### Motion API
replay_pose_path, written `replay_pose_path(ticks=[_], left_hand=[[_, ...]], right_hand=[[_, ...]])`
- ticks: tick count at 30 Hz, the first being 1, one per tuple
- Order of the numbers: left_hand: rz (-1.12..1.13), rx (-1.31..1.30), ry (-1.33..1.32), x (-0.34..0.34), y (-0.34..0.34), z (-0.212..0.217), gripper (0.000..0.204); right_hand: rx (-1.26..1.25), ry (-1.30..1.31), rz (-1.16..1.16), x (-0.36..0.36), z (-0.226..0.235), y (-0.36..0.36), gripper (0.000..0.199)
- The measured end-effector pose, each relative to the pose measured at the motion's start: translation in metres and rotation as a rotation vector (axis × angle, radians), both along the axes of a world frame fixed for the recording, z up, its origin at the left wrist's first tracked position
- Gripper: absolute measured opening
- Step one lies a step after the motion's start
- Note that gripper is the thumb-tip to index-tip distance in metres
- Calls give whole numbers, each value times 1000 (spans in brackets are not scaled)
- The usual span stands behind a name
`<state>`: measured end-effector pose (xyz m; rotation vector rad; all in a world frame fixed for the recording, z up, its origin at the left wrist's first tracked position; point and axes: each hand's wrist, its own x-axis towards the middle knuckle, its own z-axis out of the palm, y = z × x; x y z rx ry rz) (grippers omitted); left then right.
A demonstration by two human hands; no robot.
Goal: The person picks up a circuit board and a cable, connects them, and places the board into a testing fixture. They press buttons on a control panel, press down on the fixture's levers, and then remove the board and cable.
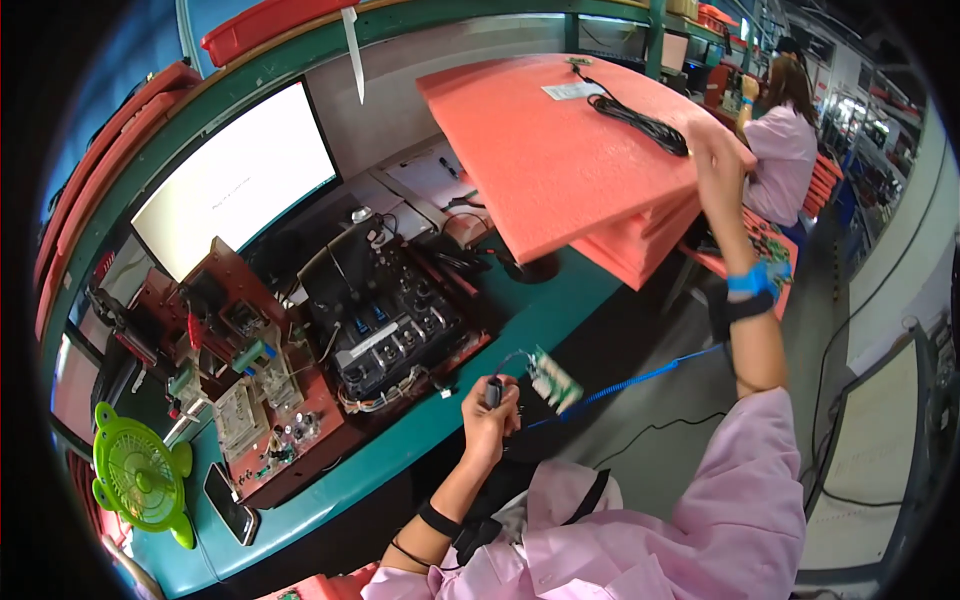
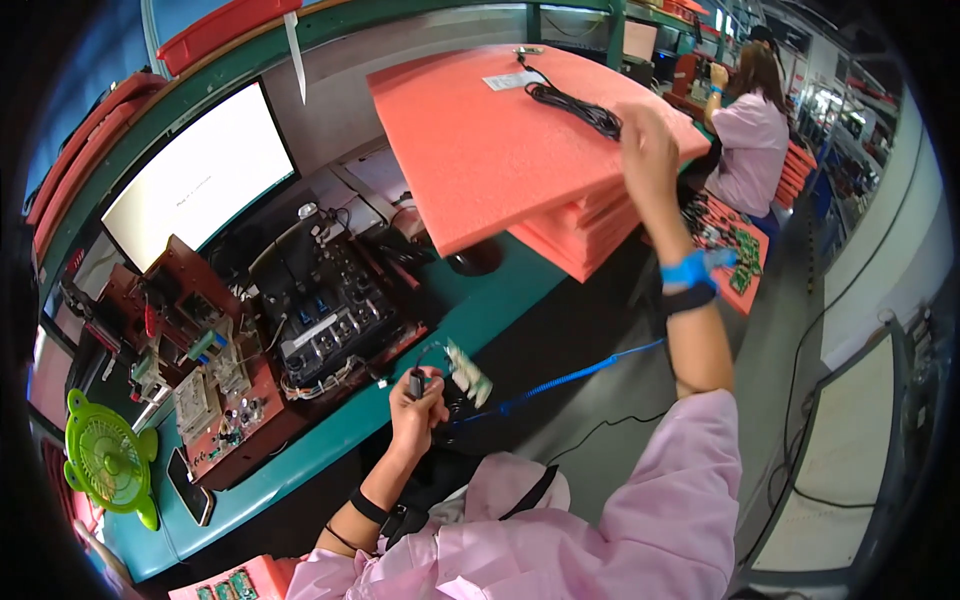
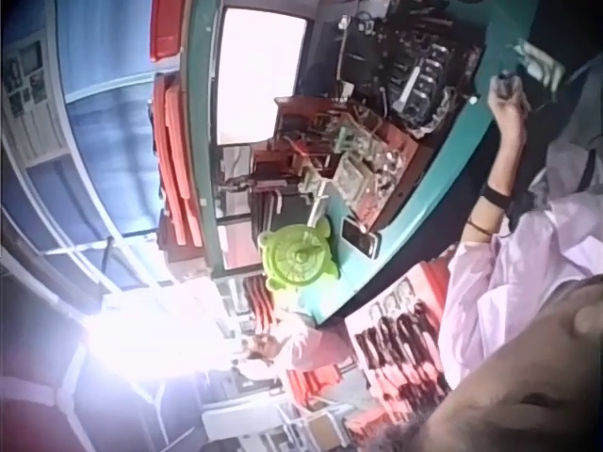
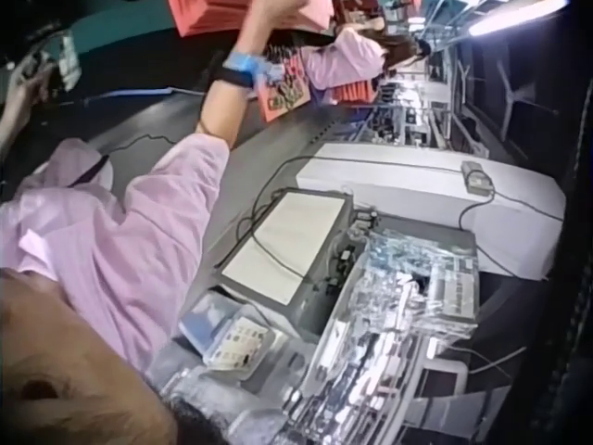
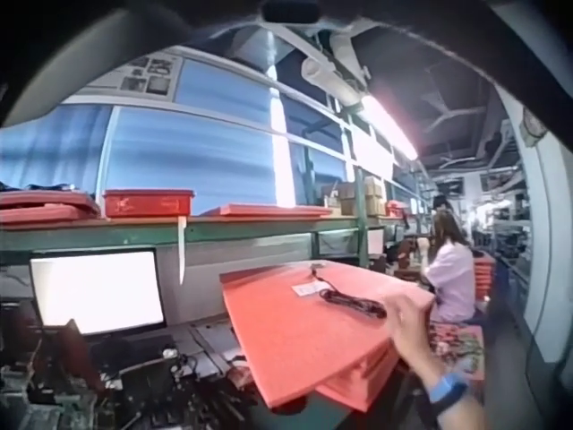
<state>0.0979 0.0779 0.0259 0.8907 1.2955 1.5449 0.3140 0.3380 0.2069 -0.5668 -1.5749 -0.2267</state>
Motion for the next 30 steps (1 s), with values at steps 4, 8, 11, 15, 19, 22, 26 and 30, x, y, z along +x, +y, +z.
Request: replay_pose_path(ticks=[4, 8, 11, 15, 19, 22, 26, 30], left_hand=[[161, 85, -446, -4, -42, 4, 14], [65, 65, -262, 14, -61, 5, 20], [88, 185, 56, 22, -79, 3, 18], [-50, 205, 675, -1, -107, 51, 16], [-102, 93, 1071, -16, -130, 91, 13], [-50, -49, 1212, -15, -137, 121, 21], [68, -234, 1303, -19, -160, 163, 21], [89, -301, 1151, -65, -177, 192, 42]], right_hand=[[-601, -828, 602, -39, -84, -143, 18], [-1230, -404, 1219, -71, -132, -244, 40], [-867, -301, 977, -102, -143, -271, 34], [-929, -79, 1340, -118, -134, -279, 29], [-673, -70, 1367, -131, -126, -292, 28], [-838, -91, 1631, -137, -113, -291, 31], [-1002, -236, 1931, -146, -98, -293, 33], [-1139, -459, 1920, -157, -103, -303, 31]])
